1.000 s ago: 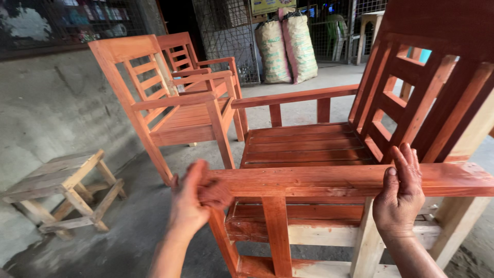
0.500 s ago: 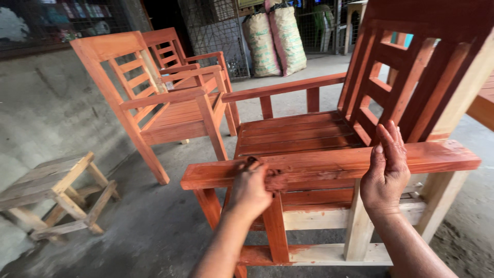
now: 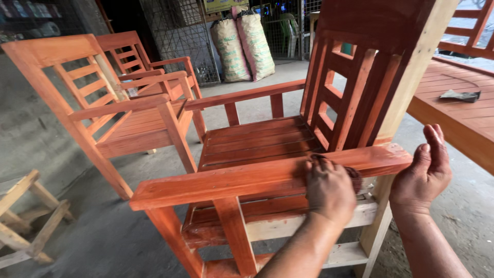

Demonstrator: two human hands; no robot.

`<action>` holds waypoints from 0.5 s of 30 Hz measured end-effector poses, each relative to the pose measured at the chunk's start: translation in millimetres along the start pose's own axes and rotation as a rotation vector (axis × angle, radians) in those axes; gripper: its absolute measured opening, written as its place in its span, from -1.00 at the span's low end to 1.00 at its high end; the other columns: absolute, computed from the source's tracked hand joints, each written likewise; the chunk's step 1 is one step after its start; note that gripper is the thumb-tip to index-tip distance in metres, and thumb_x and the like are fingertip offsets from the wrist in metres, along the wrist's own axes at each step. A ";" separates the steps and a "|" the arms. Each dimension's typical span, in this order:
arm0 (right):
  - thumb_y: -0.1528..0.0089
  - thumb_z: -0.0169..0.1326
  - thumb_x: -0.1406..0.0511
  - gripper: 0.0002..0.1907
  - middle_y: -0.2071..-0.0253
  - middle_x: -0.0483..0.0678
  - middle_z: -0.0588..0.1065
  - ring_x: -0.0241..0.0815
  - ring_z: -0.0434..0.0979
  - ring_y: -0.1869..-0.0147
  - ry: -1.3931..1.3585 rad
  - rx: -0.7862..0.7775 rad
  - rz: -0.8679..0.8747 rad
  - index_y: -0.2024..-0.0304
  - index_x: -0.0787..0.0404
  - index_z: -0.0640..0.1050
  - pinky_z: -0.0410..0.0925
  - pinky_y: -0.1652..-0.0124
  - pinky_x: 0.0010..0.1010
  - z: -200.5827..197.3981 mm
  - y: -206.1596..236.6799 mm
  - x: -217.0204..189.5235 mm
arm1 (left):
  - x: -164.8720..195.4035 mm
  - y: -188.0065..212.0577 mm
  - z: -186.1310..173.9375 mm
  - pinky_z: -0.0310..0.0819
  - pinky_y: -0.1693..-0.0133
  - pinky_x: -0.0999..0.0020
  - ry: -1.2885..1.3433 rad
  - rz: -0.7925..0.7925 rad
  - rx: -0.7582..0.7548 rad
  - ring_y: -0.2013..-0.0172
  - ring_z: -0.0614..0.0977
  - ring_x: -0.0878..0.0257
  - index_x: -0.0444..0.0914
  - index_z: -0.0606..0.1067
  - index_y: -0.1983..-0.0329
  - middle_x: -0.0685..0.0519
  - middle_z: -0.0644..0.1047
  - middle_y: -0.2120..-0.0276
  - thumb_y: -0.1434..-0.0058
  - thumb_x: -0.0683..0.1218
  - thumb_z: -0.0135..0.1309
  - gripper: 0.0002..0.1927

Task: The person applies reddish-brown stain to a wooden chair using a cloth. They wipe the seat slats, backrest, and armrests, then dip the cloth into a bucket to reload stain and continue applying it to the chair's frame and legs.

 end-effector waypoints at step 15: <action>-0.47 -0.19 0.42 -0.68 -0.36 0.22 0.41 0.03 0.36 -0.52 0.148 0.081 -0.085 -0.17 0.41 0.50 0.19 -0.49 -0.17 -67.6 -57.5 11.5 | 136.8 -85.6 39.5 0.01 -0.45 -0.07 0.148 0.128 -0.545 -0.38 0.32 -0.27 -0.40 0.48 -0.16 -0.40 0.39 -0.28 -0.39 0.08 -0.13 -0.50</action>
Point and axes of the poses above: each hand's wrist, its own y-axis away from the middle knuckle, its own z-axis out of the palm, x = y × z, the point moved 2 cm from there along -y, towards the middle knuckle
